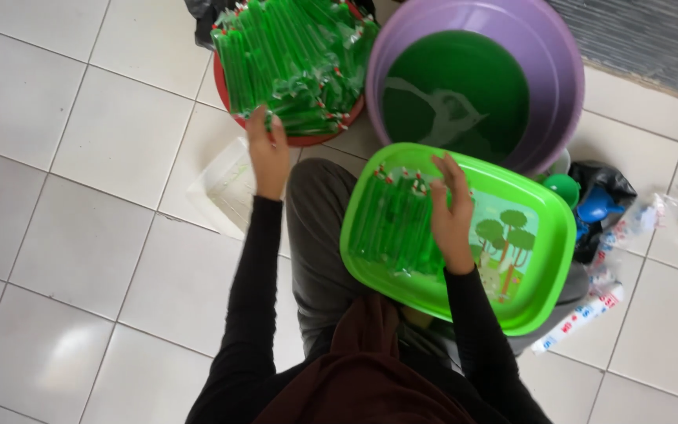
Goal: Arranging green liquid-filled plastic tubes onto a green tray
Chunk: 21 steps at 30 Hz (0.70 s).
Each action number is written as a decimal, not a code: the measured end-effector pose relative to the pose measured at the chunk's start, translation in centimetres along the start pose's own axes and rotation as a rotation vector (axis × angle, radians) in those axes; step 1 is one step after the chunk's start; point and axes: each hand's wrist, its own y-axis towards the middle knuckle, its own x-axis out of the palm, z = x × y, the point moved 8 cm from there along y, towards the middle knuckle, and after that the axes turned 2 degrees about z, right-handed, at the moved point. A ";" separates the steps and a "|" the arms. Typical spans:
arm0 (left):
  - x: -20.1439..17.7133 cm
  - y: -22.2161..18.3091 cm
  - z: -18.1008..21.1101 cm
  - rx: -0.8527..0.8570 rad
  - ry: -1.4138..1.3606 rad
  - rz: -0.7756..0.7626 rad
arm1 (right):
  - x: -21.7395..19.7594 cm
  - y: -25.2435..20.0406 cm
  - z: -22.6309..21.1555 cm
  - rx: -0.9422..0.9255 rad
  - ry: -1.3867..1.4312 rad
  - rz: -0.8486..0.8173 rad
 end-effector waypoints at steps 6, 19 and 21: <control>6.0 10.5 -12.6 -0.411 -0.031 -0.249 | 17.1 14.7 3.3 -0.070 0.134 -0.275; 7.8 15.6 -5.8 -0.734 -0.007 -0.601 | 32.4 26.9 2.2 0.361 -0.497 -0.637; 8.6 15.9 -4.0 -0.771 -0.004 -0.685 | 32.9 26.3 0.8 0.520 -0.459 -0.696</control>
